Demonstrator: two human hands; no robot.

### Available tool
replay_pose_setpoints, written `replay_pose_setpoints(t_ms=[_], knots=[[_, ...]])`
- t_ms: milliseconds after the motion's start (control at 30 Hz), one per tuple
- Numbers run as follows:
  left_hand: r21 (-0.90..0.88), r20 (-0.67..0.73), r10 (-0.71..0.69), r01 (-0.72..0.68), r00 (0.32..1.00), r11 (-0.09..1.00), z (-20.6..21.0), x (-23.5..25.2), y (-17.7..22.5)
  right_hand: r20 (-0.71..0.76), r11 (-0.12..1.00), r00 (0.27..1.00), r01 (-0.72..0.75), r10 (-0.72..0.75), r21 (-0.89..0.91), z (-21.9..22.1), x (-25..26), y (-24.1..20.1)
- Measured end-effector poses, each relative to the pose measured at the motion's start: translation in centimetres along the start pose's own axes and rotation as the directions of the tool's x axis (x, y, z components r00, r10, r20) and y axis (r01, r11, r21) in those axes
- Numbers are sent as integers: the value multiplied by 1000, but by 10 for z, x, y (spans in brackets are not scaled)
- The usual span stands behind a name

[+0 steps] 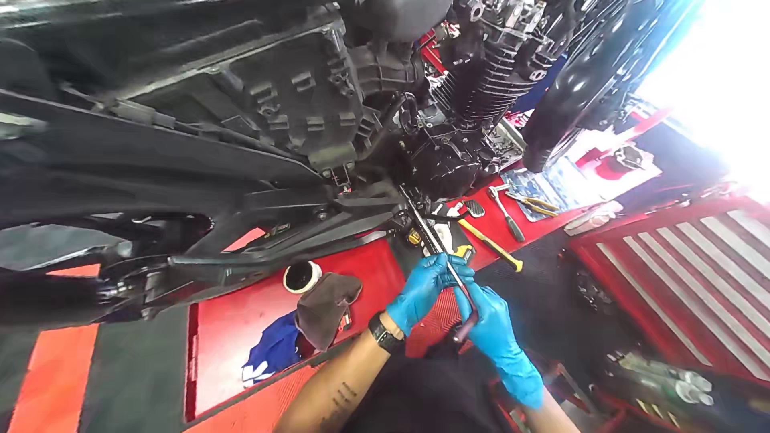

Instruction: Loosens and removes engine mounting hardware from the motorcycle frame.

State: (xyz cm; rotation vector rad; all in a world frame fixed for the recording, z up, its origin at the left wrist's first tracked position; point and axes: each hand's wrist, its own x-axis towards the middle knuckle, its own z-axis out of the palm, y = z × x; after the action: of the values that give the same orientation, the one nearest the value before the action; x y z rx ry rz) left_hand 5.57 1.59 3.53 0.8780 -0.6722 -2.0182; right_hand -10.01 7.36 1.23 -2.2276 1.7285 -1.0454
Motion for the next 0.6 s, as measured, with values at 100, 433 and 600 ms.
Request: replay_pose_setpoints(t_ms=[100,433,600], knots=[[7,32,-4,4,999,1000,-3,-5,0,-32,998,999,27,-28,-51,1,-6,-5],[-18,100,1,1,995,1000,-2,0,4,6,985,998,56,-56,-164,-9,1,-3],[160,48,56,-63,997,985,-2,0,11,229,936,959,-226,165,270,-23,9,-1]])
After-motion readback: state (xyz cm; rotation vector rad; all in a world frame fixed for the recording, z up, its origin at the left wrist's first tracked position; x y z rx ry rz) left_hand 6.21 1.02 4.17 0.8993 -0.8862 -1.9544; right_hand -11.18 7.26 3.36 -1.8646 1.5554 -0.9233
